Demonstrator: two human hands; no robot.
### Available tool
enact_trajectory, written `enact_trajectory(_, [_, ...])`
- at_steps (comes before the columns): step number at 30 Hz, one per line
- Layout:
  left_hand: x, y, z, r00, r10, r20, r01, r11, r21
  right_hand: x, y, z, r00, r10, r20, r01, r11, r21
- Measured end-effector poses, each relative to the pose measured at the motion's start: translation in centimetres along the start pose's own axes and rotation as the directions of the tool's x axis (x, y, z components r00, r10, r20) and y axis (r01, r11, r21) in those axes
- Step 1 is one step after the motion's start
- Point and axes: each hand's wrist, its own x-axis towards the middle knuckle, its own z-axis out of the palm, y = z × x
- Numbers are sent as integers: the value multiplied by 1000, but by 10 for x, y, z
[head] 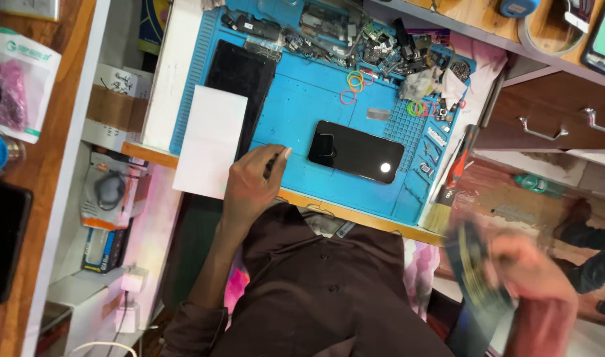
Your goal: The person removes a screen from a package, aligns it onto a mobile device, and wipes the screen surface with a cloth.
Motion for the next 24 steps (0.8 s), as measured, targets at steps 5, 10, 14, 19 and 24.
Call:
enact_trajectory(5, [-6,0,2,1000,-7,-27,7,1000,-25,35,-19,64,932,-222,-286,215,975,-57])
enact_trajectory(10, [-5,0,3,999,24,-37,-23,999,35,44,-34,98,884,-385,-265,322,912,-252])
enact_trajectory(14, [-4,-2,3,996,86,-30,-84,996,43,45,-40,107,886,-376,-273,325,921,-214])
enact_trajectory(19, [-4,-3,2,993,113,-14,-112,991,76,54,-40,110,887,-364,-285,291,919,-267])
enact_trajectory(24, [-5,-3,3,989,145,-39,-142,986,86,59,-38,114,857,-415,-306,262,861,-435])
